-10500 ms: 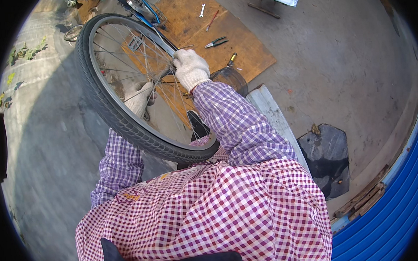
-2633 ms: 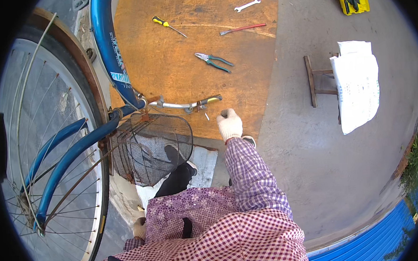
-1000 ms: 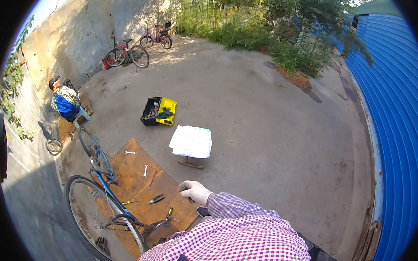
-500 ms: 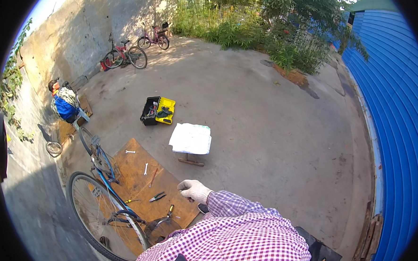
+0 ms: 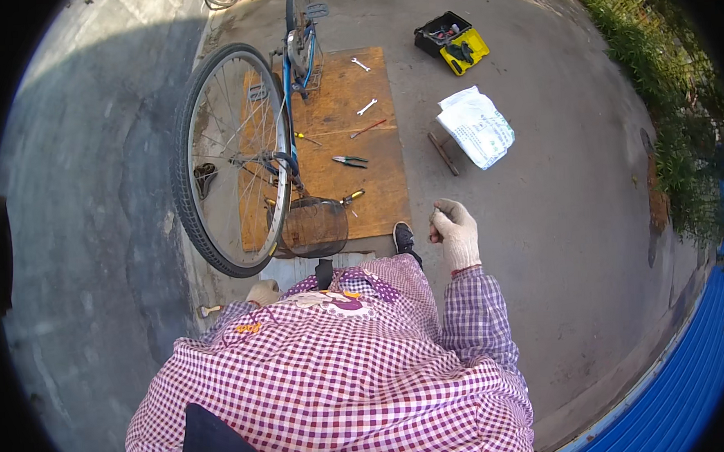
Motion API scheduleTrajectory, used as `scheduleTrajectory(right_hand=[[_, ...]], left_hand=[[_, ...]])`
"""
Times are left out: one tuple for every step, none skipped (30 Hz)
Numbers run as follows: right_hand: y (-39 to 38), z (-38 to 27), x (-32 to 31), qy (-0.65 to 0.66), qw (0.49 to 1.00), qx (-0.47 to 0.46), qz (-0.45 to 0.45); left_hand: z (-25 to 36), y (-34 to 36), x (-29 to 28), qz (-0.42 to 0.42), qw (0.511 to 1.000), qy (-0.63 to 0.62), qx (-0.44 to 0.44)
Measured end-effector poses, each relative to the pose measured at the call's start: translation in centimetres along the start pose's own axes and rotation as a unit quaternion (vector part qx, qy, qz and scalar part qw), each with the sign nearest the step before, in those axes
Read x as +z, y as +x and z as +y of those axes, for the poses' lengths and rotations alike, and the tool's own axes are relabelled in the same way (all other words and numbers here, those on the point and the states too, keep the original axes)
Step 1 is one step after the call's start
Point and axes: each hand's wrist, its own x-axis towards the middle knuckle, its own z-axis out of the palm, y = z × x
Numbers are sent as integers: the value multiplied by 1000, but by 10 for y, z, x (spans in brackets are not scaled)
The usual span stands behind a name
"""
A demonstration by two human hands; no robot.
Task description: The person removes a bicycle wheel, inspects the tire and rim, then reinstalls the wheel onto the bicycle frame. They tighten the axle nuts and adjust the brake cable by hand.
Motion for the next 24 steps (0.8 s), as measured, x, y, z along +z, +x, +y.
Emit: scheduleTrajectory(right_hand=[[1,12,12,-1,999,19,38],[1,26,21,21,1000,9,1],[2,38,28,30,999,14,3],[2,47,28,48,998,18,-38],[3,55,28,47,999,19,2],[4,57,23,55,998,20,-1],[5,58,20,61,998,27,15],[8,55,15,67,997,9,40],[9,51,10,67,998,13,11],[11,47,9,67,998,5,14],[12,43,7,71,997,-16,11],[13,40,8,67,998,-10,-8],[14,39,9,63,998,-3,12],[15,38,11,63,998,-3,10],[16,38,14,64,998,2,3],[17,39,15,62,998,-2,4],[18,40,17,60,998,-1,1],[19,41,18,57,998,-2,7],[19,42,18,61,998,1,-3],[19,43,18,64,998,1,-3],[19,44,16,70,998,-1,-3],[19,44,16,72,997,2,-4],[18,44,15,76,997,2,-5],[17,44,14,85,996,0,-15]], left_hand=[[-20,1,-1,-16,999,-20,32],[-31,6,-8,-10,1000,-5,-1],[-38,6,-11,-21,1000,-9,-6],[-38,5,-14,-6,999,5,-38],[-37,3,-16,-32,999,-11,-8],[-32,1,-16,-33,999,-10,-5],[-27,-2,-15,-53,999,-5,-4],[-20,0,-14,-50,999,-19,3],[-15,0,-12,-27,999,-25,2],[-12,3,-12,-6,1000,-24,-11],[-11,7,-12,13,999,-34,-9],[-12,10,-13,10,999,-34,-12],[-15,14,-15,17,999,-37,-15],[-18,18,-17,27,999,-30,-33],[-22,21,-20,33,998,-49,-23],[-25,23,-23,42,997,-58,-28],[-28,26,-27,51,996,-67,-33],[-30,27,-31,58,996,-66,-33],[-32,28,-34,77,993,-75,-40],[-33,29,-38,93,991,-84,-42],[-35,29,-41,107,989,-89,-44],[-36,29,-45,112,988,-94,-52],[-38,29,-48,116,987,-93,-59],[-40,29,-50,129,985,-90,-64]])
